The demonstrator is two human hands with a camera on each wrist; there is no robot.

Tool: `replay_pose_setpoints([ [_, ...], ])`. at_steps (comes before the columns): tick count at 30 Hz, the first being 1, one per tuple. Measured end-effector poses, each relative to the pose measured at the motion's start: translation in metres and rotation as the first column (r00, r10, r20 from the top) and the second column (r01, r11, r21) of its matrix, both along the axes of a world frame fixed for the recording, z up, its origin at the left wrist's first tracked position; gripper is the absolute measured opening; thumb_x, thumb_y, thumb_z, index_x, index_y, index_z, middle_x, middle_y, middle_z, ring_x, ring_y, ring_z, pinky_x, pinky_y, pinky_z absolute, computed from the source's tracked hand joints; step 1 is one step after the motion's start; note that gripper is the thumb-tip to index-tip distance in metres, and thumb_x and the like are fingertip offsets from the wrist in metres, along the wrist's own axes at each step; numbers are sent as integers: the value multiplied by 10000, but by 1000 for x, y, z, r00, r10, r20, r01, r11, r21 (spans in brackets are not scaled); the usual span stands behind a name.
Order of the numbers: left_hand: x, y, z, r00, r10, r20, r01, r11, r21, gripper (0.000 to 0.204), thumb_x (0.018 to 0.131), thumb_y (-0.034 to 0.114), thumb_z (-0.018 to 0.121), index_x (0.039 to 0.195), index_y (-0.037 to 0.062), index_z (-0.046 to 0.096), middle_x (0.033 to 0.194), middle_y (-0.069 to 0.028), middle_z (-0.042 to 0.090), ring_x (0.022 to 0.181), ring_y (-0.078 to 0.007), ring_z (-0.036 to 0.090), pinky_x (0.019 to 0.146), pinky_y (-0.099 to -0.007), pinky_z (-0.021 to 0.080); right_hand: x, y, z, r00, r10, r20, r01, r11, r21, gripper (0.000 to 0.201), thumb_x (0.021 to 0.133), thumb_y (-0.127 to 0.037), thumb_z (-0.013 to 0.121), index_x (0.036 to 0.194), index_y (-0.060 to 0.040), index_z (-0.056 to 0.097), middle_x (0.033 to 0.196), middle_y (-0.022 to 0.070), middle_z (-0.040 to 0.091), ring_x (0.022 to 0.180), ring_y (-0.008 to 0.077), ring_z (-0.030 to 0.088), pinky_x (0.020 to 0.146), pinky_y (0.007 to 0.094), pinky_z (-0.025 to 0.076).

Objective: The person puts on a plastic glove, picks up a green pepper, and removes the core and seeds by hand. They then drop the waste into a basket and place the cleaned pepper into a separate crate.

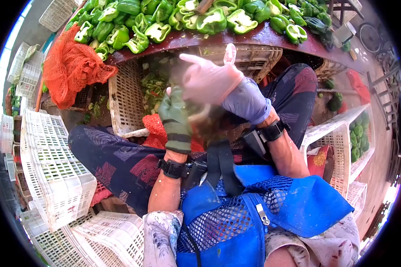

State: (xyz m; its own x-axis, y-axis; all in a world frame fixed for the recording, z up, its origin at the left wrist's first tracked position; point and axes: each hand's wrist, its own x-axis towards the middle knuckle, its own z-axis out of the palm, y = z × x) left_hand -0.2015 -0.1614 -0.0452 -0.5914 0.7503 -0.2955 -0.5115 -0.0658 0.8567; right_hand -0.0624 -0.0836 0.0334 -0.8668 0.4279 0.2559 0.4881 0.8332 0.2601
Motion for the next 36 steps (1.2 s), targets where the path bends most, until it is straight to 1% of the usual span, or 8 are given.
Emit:
replay_pose_setpoints([
  [5, 3, 2, 12, 997, 44, -64, -52, 992, -115, 202, 954, 246, 638, 972, 46, 663, 886, 13, 639, 764, -66, 564, 677, -237, 488, 2, -5, -3, 999, 42, -15, -40, 986, 163, 432, 896, -140, 477, 1324, -83, 502, 1323, 94, 510, 1226, 262, 436, 1061, 667, 323],
  [14, -12, 7, -12, 982, 120, -146, -123, 992, -8, 247, 958, 263, 622, 1012, 23, 653, 840, -24, 655, 616, -118, 607, 507, -278, 542, 9, 7, -25, 993, 84, -80, -47, 921, 386, 377, 985, -202, 445, 1325, -46, 493, 1305, 93, 541, 1206, 226, 485, 1100, 406, 374],
  [15, -14, 7, -15, 981, 123, -151, -125, 992, -5, 248, 959, 264, 619, 1011, 23, 649, 837, -29, 656, 596, -126, 612, 486, -283, 548, 10, 9, -28, 999, 26, 20, -33, 858, 512, 375, 998, -218, 437, 1324, -40, 492, 1306, 97, 542, 1204, 227, 492, 1098, 392, 380],
  [18, -14, 8, -20, 982, 125, -139, -124, 992, 18, 244, 958, 269, 618, 995, 28, 642, 832, -38, 661, 570, -136, 627, 466, -287, 557, 13, 16, -69, 743, -565, 357, -265, 241, 933, 391, 1029, -284, 412, 1313, -29, 495, 1316, 115, 540, 1193, 243, 514, 1084, 405, 397],
  [22, -12, 9, -18, 990, 95, -99, -95, 995, 8, 243, 955, 281, 625, 987, 41, 643, 817, -32, 659, 562, -128, 627, 466, -280, 553, 14, 16, -78, 293, -944, -151, -803, -329, 498, 428, 1038, -345, 424, 1302, -17, 499, 1331, 138, 539, 1196, 257, 531, 1066, 414, 422],
  [26, -12, 8, -20, 991, 83, -105, -84, 996, -4, 239, 949, 285, 639, 989, 49, 646, 799, -5, 639, 587, -100, 599, 498, -259, 538, 10, 9, -60, 212, -946, -245, -974, -226, 29, 460, 1020, -372, 462, 1305, -13, 498, 1320, 155, 554, 1192, 269, 549, 1045, 416, 449],
  [31, -4, 7, -1, 991, 105, -86, -104, 994, 24, 235, 941, 278, 659, 995, 50, 646, 808, 29, 615, 649, -68, 559, 566, -234, 503, -4, 14, -34, 295, -754, -587, -726, -577, 375, 568, 1012, -420, 436, 1403, -10, 404, 1383, 133, 489, 1273, 273, 468, 1126, 442, 345],
  [36, -6, 0, 4, 991, 44, -129, -35, 997, 71, 253, 951, 288, 642, 1007, 41, 643, 866, 6, 647, 682, -79, 588, 588, -232, 509, -2, 9, -26, 400, -818, -413, -796, -533, 287, 722, 982, -554, 300, 1467, -20, 300, 1361, 128, 488, 1253, 280, 469, 1123, 450, 341],
])
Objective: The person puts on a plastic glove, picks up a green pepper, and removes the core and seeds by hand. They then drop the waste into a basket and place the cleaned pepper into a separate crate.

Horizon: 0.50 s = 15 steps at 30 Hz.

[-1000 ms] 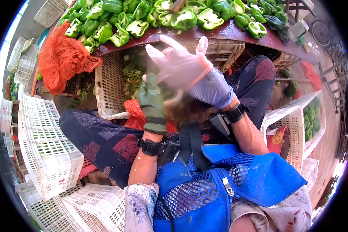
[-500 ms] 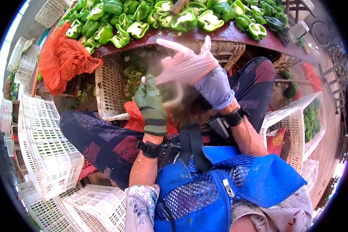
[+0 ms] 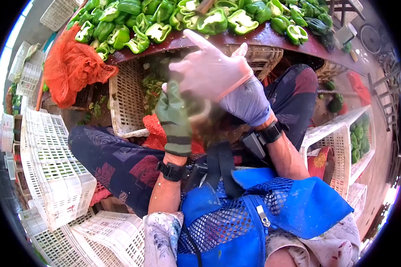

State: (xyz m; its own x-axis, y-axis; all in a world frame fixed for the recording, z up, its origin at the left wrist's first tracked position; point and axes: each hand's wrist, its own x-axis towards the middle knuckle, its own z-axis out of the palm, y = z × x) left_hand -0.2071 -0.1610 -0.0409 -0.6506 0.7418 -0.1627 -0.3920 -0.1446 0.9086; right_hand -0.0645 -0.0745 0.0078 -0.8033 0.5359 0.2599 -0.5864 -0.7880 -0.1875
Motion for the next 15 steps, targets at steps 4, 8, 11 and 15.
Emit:
replay_pose_setpoints([
  [4, 8, 4, 3, 999, -33, 24, 34, 999, -34, 296, 968, 321, 604, 1027, 34, 640, 892, -40, 681, 690, -114, 638, 620, -244, 543, -1, -2, 6, 968, -127, 216, 123, 992, 33, 819, 967, -636, 194, 1503, -18, 239, 1303, 118, 515, 1206, 286, 493, 1113, 468, 353],
  [8, 14, 3, 6, 997, -73, 27, 75, 994, -74, 332, 985, 346, 565, 1038, 27, 641, 856, -69, 687, 669, -154, 660, 632, -279, 564, 0, 5, 4, 996, -86, 30, 80, 983, 166, 830, 957, -640, 195, 1502, -17, 236, 1273, 109, 522, 1179, 278, 503, 1117, 487, 351],
  [11, 16, 0, -9, 997, -58, 49, 57, 998, 29, 356, 993, 352, 548, 1015, 11, 646, 848, -79, 688, 675, -165, 662, 637, -295, 566, 1, 5, 2, 981, 22, -194, -37, 997, -70, 656, 1002, -471, 270, 1482, -23, 270, 1379, 74, 457, 1262, 244, 433, 1145, 439, 304],
  [15, 19, -4, -9, 997, -76, -1, 76, 997, -33, 330, 983, 328, 565, 976, 12, 658, 851, -68, 688, 679, -145, 648, 642, -276, 543, 3, 10, -7, 945, 32, -327, -56, 996, -65, 496, 1048, -300, 348, 1461, -31, 303, 1487, 38, 387, 1342, 202, 364, 1171, 383, 259],
])
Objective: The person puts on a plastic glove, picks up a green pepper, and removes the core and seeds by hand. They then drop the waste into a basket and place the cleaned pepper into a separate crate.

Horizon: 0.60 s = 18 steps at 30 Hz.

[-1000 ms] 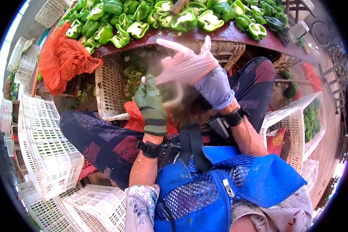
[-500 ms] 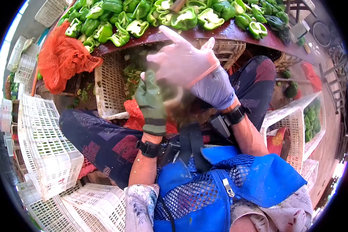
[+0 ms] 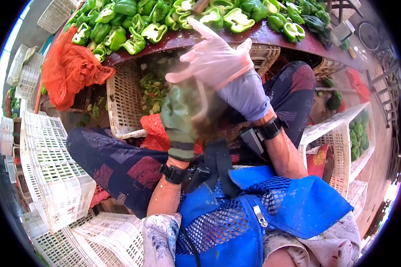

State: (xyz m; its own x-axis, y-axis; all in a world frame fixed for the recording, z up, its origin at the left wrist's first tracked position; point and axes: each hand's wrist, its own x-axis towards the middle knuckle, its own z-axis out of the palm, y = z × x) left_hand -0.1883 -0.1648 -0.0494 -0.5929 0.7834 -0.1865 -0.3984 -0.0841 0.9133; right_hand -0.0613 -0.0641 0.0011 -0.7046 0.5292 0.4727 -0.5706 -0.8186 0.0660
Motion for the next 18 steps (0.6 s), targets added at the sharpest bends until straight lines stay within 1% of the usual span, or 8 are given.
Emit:
replay_pose_setpoints([
  [2, -1, -1, 3, 998, -29, -54, 28, 999, -23, 238, 952, 276, 629, 954, 43, 680, 853, -41, 688, 695, -113, 621, 653, -245, 504, 0, 8, -17, 966, -214, 147, 158, 935, 318, 494, 1048, -299, 348, 1462, -33, 303, 1492, 37, 380, 1339, 190, 363, 1168, 367, 261],
  [3, 1, -1, 3, 975, -9, -222, 7, 1000, -12, 217, 921, 254, 661, 951, 40, 679, 852, -44, 683, 704, -118, 617, 660, -257, 503, 1, 9, -21, 934, -293, 202, 189, 890, 415, 493, 1049, -298, 346, 1463, -34, 305, 1493, 38, 378, 1338, 186, 361, 1167, 360, 263],
  [6, 13, -4, 19, 845, 7, -534, -8, 1000, 2, 248, 764, 163, 778, 949, 32, 678, 853, -74, 665, 760, -165, 623, 701, -304, 505, 8, 2, -27, 852, -348, 392, 188, 901, 392, 478, 1053, -283, 335, 1460, -33, 319, 1484, 48, 392, 1337, 185, 367, 1156, 339, 276],
  [9, 30, 3, 39, 571, 73, -818, 34, 993, 113, 224, 881, 223, 692, 932, 6, 666, 900, -78, 675, 748, -158, 620, 674, -312, 504, 7, -5, -24, 696, -512, 503, 220, 819, 529, 450, 1054, -234, 343, 1450, -21, 340, 1460, 61, 425, 1320, 183, 400, 1136, 327, 299],
  [10, 27, 6, 44, 342, 22, -940, 57, 997, 45, 232, 813, 203, 735, 922, 9, 667, 879, -105, 655, 744, -214, 615, 682, -344, 496, 6, -7, -22, 636, -563, 528, 221, 788, 575, 441, 1054, -218, 346, 1447, -18, 347, 1452, 65, 437, 1314, 183, 411, 1130, 323, 307],
  [13, 27, 9, 44, 273, -66, -960, 13, 998, -65, 186, 823, 199, 696, 896, 32, 657, 809, -128, 618, 702, -292, 604, 656, -381, 491, 5, -12, -27, 216, -973, 76, 105, 101, 989, 449, 1051, -231, 386, 1434, 0, 362, 1405, 87, 487, 1266, 176, 467, 1092, 311, 347],
  [16, 21, 7, 49, -60, -96, -994, 14, 995, -97, 162, 842, 205, 644, 851, 44, 625, 757, -125, 578, 688, -330, 592, 618, -424, 474, -11, -13, -15, 569, -808, 154, 276, 364, 889, 486, 1051, -298, 386, 1433, 2, 364, 1395, 96, 494, 1263, 183, 471, 1092, 319, 349],
  [18, 21, 5, 46, -110, -66, -992, 10, 998, -68, 152, 844, 204, 623, 827, 53, 603, 745, -127, 567, 678, -346, 580, 602, -446, 459, -29, 7, -20, 821, -568, 54, 316, 531, 786, 514, 1053, -341, 360, 1438, -1, 361, 1397, 110, 490, 1269, 204, 469, 1101, 335, 344],
])
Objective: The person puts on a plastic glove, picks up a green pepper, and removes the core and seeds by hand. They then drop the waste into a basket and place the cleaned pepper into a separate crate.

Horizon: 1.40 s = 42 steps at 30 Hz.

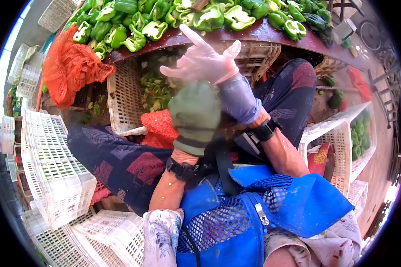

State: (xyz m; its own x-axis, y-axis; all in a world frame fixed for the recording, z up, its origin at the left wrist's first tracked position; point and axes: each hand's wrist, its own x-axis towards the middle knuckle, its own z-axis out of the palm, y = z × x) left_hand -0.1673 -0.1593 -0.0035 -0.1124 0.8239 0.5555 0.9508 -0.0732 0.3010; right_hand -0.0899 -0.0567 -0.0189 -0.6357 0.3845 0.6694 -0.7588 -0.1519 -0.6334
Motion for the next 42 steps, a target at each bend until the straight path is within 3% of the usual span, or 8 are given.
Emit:
replay_pose_setpoints([
  [2, -1, -1, -1, 999, -27, -27, 27, 1000, 10, 149, 842, 202, 614, 815, 58, 591, 739, -127, 559, 671, -350, 574, 595, -455, 452, -9, 15, -3, 968, 210, -134, -224, 970, -94, 530, 1054, -363, 348, 1441, -2, 360, 1398, 116, 488, 1273, 213, 468, 1104, 342, 342],
  [9, -9, -5, 1, 981, -181, 70, 181, 983, 5, 136, 832, 165, 636, 786, 49, 582, 732, -119, 577, 671, -332, 583, 610, -432, 461, 26, -10, -12, 994, 107, 20, -76, 811, -580, 534, 1053, -367, 353, 1443, -2, 359, 1397, 110, 488, 1277, 205, 462, 1098, 327, 346],
  [13, -8, -5, 1, 851, -274, 448, 238, 962, 135, 119, 836, 104, 676, 789, 14, 613, 745, -126, 621, 694, -289, 605, 659, -376, 480, 32, -15, -10, 996, 79, 42, -35, 777, -628, 536, 1053, -368, 356, 1444, -2, 359, 1396, 107, 488, 1280, 199, 459, 1095, 319, 349],
  [26, -6, 1, -6, 837, -102, 537, 55, 993, 103, 165, 853, 103, 686, 980, -2, 678, 936, -107, 658, 801, -213, 621, 765, -321, 506, 34, -8, -11, 996, 76, 46, -24, 732, -681, 544, 1052, -375, 365, 1449, -2, 358, 1394, 95, 487, 1287, 183, 448, 1084, 292, 357],
  [39, -1, 14, 7, 994, 100, 38, -98, 993, -60, 217, 905, 215, 581, 862, 8, 630, 783, -176, 621, 727, -325, 625, 636, -434, 483, 2, -22, 2, 955, -103, 278, 244, 807, -537, 524, 1013, -370, 442, 1482, -155, 351, 1215, 50, 529, 1241, 236, 471, 1029, 384, 433],
  [40, -8, 15, 7, 990, 136, -41, -138, 989, -51, 224, 915, 217, 563, 854, 11, 625, 769, -176, 618, 718, -329, 623, 621, -441, 476, -4, -23, 16, 671, -325, 667, 338, 934, 116, 523, 1011, -380, 447, 1470, -146, 360, 1171, 27, 542, 1211, 205, 484, 1075, 405, 369],
  [41, -17, 15, 8, 978, 171, -118, -177, 984, -38, 232, 925, 219, 544, 845, 14, 619, 755, -177, 614, 709, -332, 621, 606, -447, 469, -10, -21, 34, 270, -673, 689, 53, 725, 687, 522, 1009, -391, 453, 1457, -136, 369, 1126, 3, 555, 1180, 175, 497, 1120, 425, 305],
  [42, -25, 17, 18, 986, 104, -131, -106, 994, -10, 238, 933, 203, 543, 807, 16, 621, 717, -158, 606, 661, -308, 609, 587, -425, 464, -15, -20, 55, -14, -944, 330, -445, 301, 843, 522, 1007, -401, 458, 1444, -127, 378, 1082, -21, 567, 1150, 145, 510, 1165, 446, 241],
])
